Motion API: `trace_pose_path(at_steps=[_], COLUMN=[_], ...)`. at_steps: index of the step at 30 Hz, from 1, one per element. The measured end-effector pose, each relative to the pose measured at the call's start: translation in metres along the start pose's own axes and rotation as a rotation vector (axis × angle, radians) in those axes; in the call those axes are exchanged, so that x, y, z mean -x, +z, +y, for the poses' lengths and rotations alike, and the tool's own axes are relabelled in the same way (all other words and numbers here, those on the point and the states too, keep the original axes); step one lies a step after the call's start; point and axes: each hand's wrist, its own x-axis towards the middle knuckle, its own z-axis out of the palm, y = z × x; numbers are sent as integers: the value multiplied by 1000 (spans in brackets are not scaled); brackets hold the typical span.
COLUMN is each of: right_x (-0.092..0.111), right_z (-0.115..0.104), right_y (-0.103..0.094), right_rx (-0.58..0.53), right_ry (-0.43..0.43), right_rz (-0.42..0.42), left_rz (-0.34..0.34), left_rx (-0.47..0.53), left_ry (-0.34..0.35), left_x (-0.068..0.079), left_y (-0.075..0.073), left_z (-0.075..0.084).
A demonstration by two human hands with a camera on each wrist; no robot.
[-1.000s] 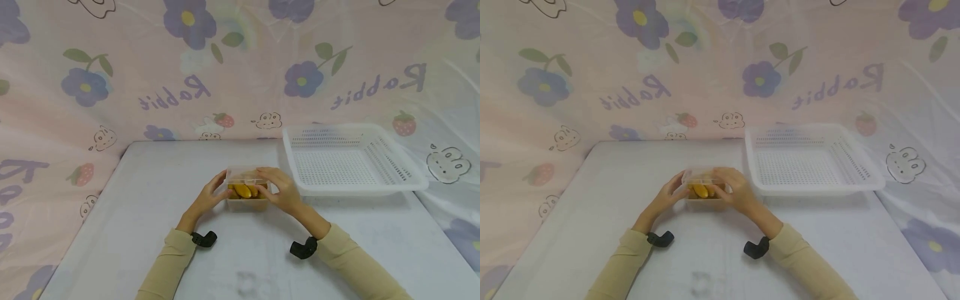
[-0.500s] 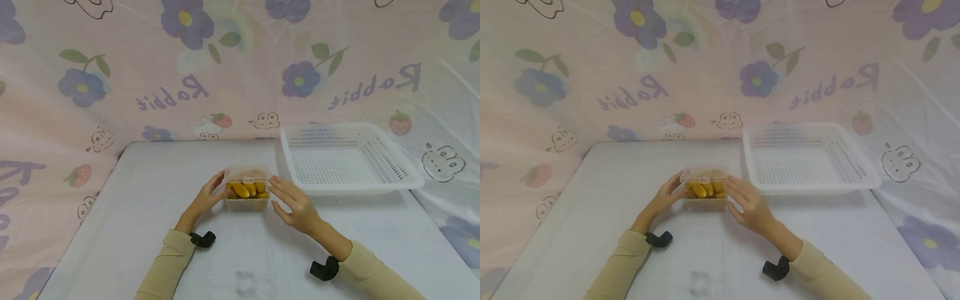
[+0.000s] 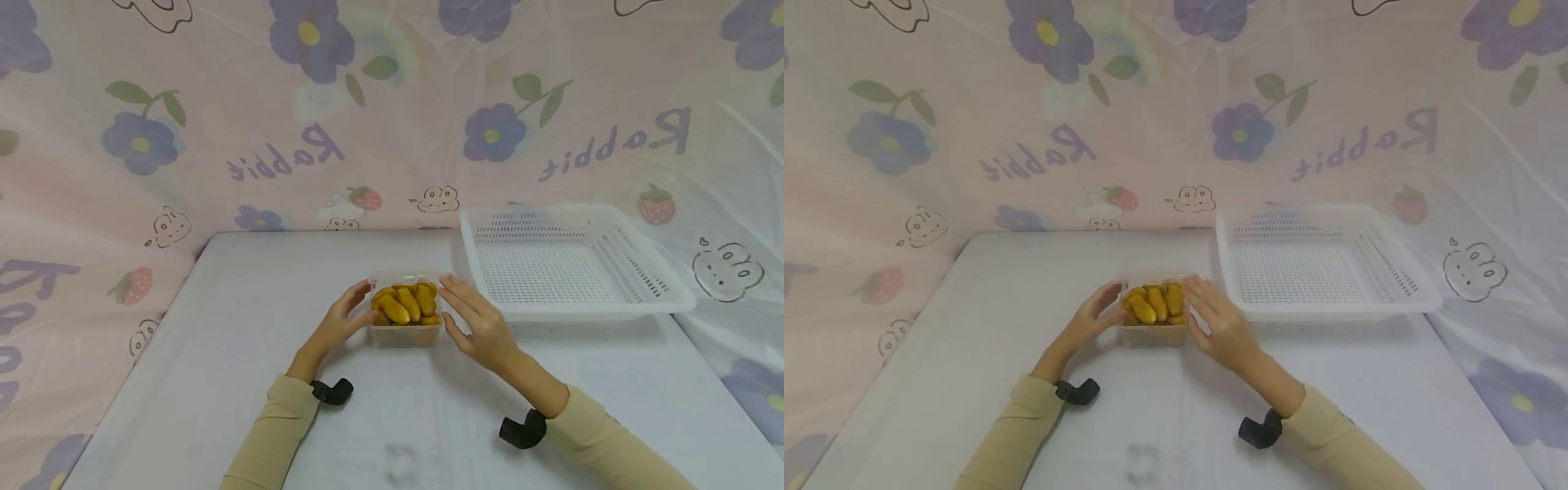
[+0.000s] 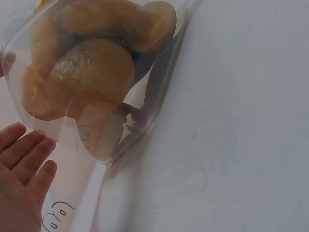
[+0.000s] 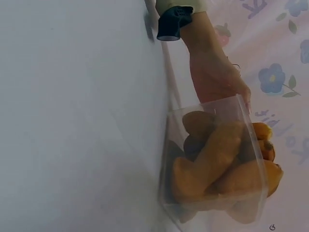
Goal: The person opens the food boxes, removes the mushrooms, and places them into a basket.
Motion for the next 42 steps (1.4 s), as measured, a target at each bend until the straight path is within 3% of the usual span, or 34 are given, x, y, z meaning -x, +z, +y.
trace_pose_path(at_steps=[12, 20, 42], right_x=[-23, -34, -52], right_z=[6, 11, 32], right_y=[2, 3, 13], right_rx=[41, 9, -41], right_ry=[100, 179, 305], right_rz=[-40, -49, -93], left_rz=[25, 10, -54], left_rx=[26, 56, 48], left_ry=[43, 111, 106], left_x=[1, -2, -3], left_y=[0, 3, 3], left_z=[-3, -6, 0])
